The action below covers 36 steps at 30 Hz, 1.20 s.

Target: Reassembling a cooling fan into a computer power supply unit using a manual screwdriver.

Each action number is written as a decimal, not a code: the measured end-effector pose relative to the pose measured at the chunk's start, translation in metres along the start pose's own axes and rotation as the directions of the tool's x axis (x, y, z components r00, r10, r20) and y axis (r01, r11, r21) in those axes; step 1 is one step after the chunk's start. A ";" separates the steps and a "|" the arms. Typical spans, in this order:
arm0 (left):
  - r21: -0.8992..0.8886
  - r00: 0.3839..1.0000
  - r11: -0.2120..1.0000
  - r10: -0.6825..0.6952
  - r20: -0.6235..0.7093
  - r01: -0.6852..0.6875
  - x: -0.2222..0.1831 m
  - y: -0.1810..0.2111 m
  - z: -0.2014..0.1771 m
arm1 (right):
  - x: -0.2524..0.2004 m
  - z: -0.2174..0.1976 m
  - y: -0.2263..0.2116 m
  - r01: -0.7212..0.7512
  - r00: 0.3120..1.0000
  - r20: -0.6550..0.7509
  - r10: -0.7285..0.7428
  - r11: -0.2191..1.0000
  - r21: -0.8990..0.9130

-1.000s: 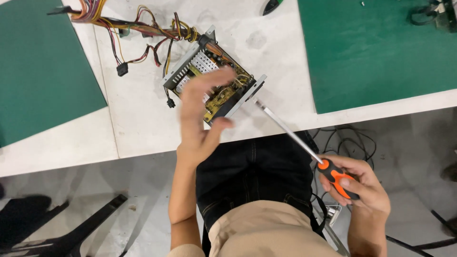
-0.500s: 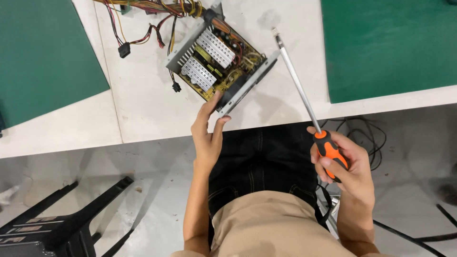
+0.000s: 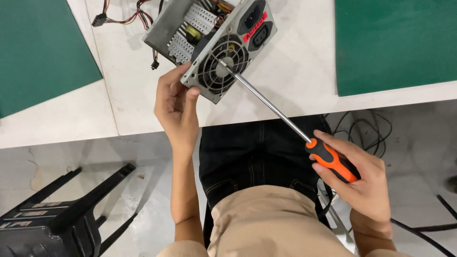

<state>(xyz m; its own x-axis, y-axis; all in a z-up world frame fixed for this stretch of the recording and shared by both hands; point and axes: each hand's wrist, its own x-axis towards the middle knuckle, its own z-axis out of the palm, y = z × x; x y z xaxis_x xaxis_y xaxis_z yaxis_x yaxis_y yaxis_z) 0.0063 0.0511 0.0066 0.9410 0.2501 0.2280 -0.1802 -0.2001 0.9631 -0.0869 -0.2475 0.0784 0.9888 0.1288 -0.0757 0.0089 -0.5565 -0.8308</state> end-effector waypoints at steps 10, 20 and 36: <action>-0.053 0.997 0.997 -0.066 -0.037 0.064 -0.002 0.000 0.001 | 0.011 0.005 -0.014 0.111 0.991 0.081 -0.106 0.992 -0.053; -0.131 0.999 0.991 -0.029 -0.016 0.027 -0.005 -0.006 0.003 | 0.010 0.004 -0.014 0.154 0.987 0.072 -0.143 0.969 -0.195; -0.213 0.999 0.976 -0.043 -0.002 0.041 -0.014 -0.002 0.017 | -0.016 -0.037 -0.036 0.383 0.877 0.029 -0.480 0.660 -0.646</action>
